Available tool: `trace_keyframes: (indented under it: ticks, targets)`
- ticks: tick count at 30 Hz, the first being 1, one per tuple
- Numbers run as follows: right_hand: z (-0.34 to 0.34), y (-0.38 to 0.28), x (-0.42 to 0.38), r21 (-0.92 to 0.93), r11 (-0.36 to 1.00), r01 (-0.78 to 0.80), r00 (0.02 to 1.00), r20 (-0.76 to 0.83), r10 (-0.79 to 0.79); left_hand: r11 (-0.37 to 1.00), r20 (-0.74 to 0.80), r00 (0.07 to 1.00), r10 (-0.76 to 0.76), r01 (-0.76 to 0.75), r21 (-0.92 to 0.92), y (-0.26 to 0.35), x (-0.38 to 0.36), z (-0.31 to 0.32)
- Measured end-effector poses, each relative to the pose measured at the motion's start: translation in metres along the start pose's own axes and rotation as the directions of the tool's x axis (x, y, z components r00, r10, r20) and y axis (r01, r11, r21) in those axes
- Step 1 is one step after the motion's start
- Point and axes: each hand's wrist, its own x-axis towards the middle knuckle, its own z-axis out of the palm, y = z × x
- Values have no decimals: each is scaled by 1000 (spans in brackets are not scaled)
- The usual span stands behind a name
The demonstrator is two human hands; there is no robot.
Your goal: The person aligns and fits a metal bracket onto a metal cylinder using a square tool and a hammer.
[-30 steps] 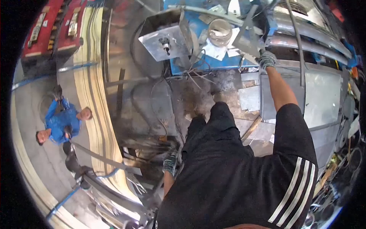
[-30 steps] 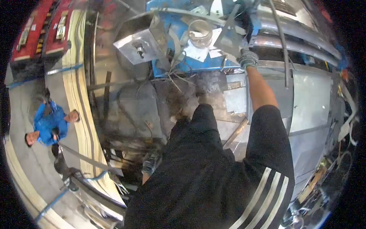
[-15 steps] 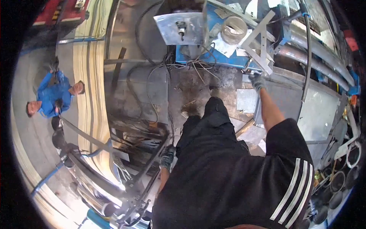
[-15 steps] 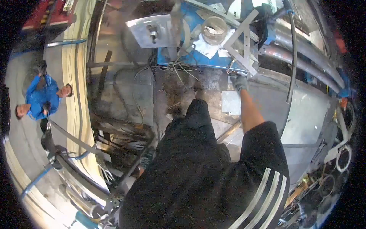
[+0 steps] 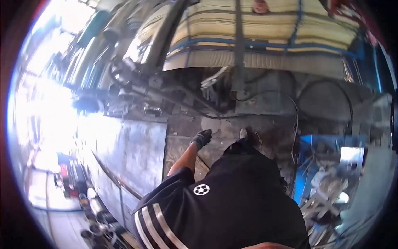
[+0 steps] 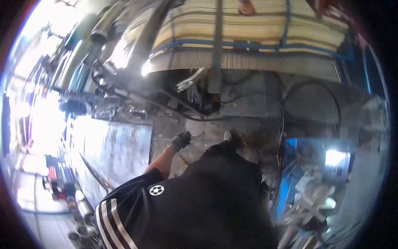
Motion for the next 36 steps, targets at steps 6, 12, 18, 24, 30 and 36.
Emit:
trace_keyframes:
  ticks: [6,12,18,24,30,36]
  targets:
    - [-28,-111,58,-172,973,155,988,41,-151,590,-496,794,351,224,776,-7,-17,-167]
    - [-20,-227,97,-316,903,291,957,109,-270,869,-830,280,482,-276,411,113,-29,-329]
    - [4,-316,109,-386,845,369,929,145,-340,754,-895,243,373,-641,140,196,-13,-420]
    - [19,-352,116,-439,809,391,919,149,-364,678,-893,254,371,-731,74,195,12,-424]
    - [22,-374,124,-485,774,406,912,163,-376,825,-941,-124,314,-454,335,193,-59,-477]
    - [24,-391,134,-518,739,431,898,165,-408,776,-800,25,600,224,589,316,-225,-547]
